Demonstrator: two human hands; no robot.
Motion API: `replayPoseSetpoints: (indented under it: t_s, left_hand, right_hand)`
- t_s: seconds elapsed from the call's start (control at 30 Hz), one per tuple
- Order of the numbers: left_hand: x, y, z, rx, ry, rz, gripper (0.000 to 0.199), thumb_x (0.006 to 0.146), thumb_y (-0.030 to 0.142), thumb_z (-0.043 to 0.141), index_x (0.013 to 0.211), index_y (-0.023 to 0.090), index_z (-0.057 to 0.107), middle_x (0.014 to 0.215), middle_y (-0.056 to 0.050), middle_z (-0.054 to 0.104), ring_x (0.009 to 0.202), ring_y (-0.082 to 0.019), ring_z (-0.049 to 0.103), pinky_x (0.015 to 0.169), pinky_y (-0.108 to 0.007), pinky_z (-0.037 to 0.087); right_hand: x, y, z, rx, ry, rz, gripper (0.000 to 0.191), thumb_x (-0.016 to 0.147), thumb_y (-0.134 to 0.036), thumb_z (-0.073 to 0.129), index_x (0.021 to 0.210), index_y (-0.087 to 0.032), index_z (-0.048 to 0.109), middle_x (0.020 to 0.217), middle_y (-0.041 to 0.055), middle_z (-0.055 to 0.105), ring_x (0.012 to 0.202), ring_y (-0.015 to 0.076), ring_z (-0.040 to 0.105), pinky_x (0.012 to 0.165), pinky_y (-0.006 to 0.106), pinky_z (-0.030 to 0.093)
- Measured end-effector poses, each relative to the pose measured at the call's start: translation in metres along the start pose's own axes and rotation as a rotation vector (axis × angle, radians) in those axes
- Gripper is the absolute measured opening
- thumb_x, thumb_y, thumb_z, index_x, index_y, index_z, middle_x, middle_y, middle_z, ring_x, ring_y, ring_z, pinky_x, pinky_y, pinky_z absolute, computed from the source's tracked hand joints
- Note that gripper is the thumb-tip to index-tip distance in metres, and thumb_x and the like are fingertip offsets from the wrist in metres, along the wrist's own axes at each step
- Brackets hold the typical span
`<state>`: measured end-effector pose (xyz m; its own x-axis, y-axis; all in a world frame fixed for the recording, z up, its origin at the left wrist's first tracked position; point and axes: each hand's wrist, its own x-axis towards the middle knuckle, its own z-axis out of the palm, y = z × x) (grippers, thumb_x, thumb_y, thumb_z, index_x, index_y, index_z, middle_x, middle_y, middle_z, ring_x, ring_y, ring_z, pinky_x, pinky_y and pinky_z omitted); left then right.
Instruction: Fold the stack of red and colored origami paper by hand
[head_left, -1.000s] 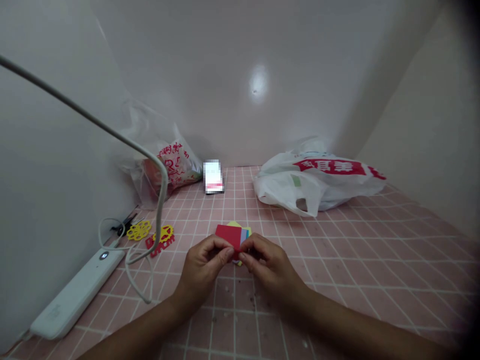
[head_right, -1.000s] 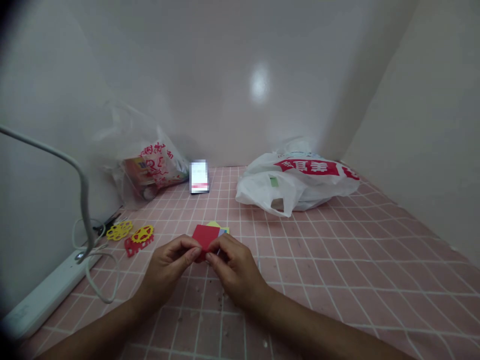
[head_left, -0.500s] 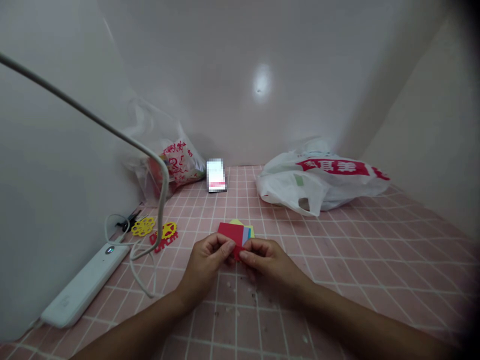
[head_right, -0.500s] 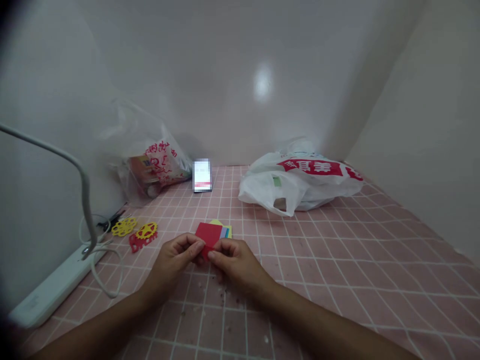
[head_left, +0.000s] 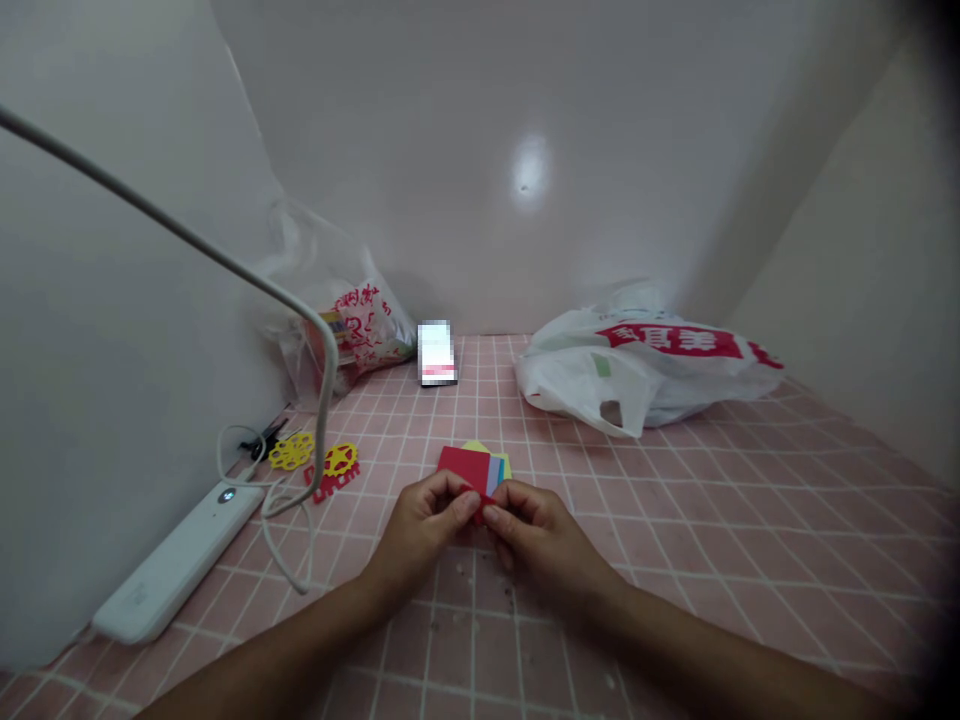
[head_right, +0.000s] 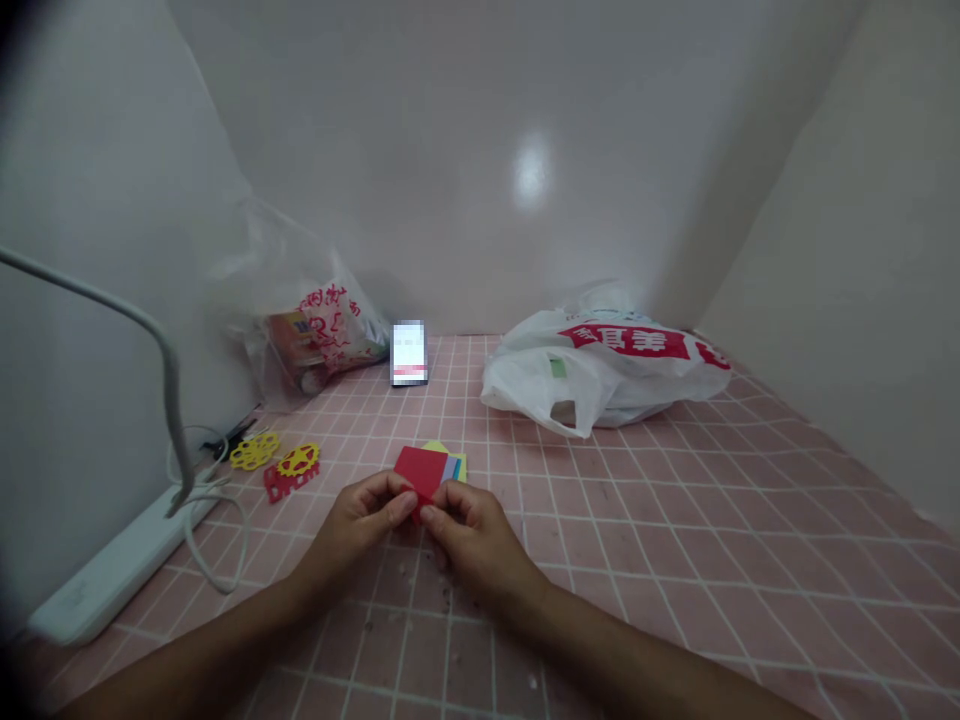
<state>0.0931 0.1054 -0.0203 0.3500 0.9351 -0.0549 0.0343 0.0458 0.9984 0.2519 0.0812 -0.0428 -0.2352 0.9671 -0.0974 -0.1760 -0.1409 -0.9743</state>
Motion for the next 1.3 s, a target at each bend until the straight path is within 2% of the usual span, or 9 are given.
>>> replayPoseSetpoints:
  t_s: [0.2,0.33,0.4,0.5,0.6,0.67,0.87,1.03,1.3]
  left_hand:
    - [-0.001,0.004,-0.002,0.001,0.053,-0.009,0.028,0.081,0.038,0.063,0.066,0.014,0.06,0.055,0.001,0.058,0.053,-0.011,0.053,0.056,-0.022,0.042]
    - [-0.001,0.006,-0.004,0.116,0.019,0.028,0.031,0.082,0.039,0.062,0.063,0.014,0.06,0.055,0.001,0.057,0.054,-0.011,0.052,0.056,-0.022,0.041]
    - [0.0,0.006,-0.004,0.129,-0.008,0.022,0.035,0.085,0.041,0.059,0.063,0.014,0.06,0.056,0.001,0.057,0.054,-0.011,0.052,0.056,-0.022,0.041]
    - [0.001,0.004,-0.001,0.037,-0.025,-0.033,0.036,0.088,0.047,0.052,0.073,0.015,0.06,0.061,0.0,0.06,0.056,-0.012,0.056,0.057,-0.023,0.044]
    - [0.001,0.001,0.001,-0.003,-0.034,-0.035,0.026,0.081,0.041,0.064,0.078,0.015,0.059,0.065,0.002,0.059,0.058,-0.011,0.054,0.057,-0.022,0.043]
    - [0.001,0.0,0.001,0.036,-0.02,-0.007,0.022,0.077,0.035,0.068,0.074,0.015,0.059,0.064,0.002,0.056,0.058,-0.011,0.051,0.057,-0.022,0.041]
    - [0.002,0.003,-0.003,0.224,-0.023,0.102,0.014,0.082,0.027,0.063,0.075,0.014,0.064,0.067,0.001,0.057,0.061,-0.011,0.05,0.059,-0.022,0.04]
    - [0.002,0.001,-0.003,0.16,-0.097,0.039,0.015,0.085,0.029,0.06,0.081,0.015,0.066,0.064,0.002,0.057,0.05,-0.009,0.053,0.049,-0.02,0.041]
    - [0.004,0.004,-0.005,0.174,-0.135,0.137,0.015,0.084,0.025,0.061,0.078,0.014,0.068,0.071,0.001,0.059,0.054,-0.009,0.058,0.055,-0.021,0.047]
  right_hand:
    - [-0.001,-0.001,0.0,0.061,-0.07,0.013,0.033,0.08,-0.044,0.067,0.068,-0.018,0.051,0.048,-0.0064,0.048,0.04,0.0067,0.036,0.041,0.02,0.025]
    - [0.0,-0.001,-0.001,0.061,-0.108,0.023,0.035,0.08,-0.047,0.066,0.068,-0.019,0.05,0.048,-0.0056,0.049,0.04,0.0075,0.039,0.042,0.021,0.025]
    - [0.001,0.0,-0.003,0.075,-0.111,0.012,0.033,0.082,-0.045,0.066,0.069,-0.018,0.051,0.049,-0.0054,0.05,0.042,0.0077,0.039,0.043,0.021,0.025]
    - [0.002,0.003,-0.005,0.09,-0.056,-0.032,0.031,0.083,-0.042,0.066,0.069,-0.018,0.052,0.05,-0.0055,0.05,0.044,0.008,0.039,0.046,0.022,0.026]
    - [0.003,0.006,-0.007,0.045,0.021,-0.082,0.031,0.084,-0.042,0.066,0.069,-0.018,0.053,0.054,-0.0044,0.051,0.049,0.0091,0.041,0.05,0.023,0.028]
    - [0.003,0.006,-0.007,0.014,0.02,-0.082,0.032,0.084,-0.042,0.065,0.068,-0.018,0.053,0.055,-0.0036,0.051,0.051,0.0098,0.042,0.051,0.024,0.029]
    - [0.003,-0.007,-0.008,-0.044,0.004,-0.142,0.03,0.09,-0.043,0.057,0.075,-0.017,0.057,0.06,-0.0028,0.052,0.057,0.011,0.046,0.057,0.025,0.034]
    - [0.004,-0.013,-0.01,0.039,-0.03,-0.123,0.023,0.086,-0.038,0.064,0.078,-0.018,0.057,0.065,-0.0031,0.055,0.056,0.0094,0.047,0.054,0.023,0.034]
    - [0.007,-0.011,-0.013,0.084,-0.083,-0.106,0.022,0.086,-0.037,0.065,0.08,-0.018,0.055,0.063,-0.0029,0.058,0.053,0.0089,0.049,0.054,0.023,0.036]
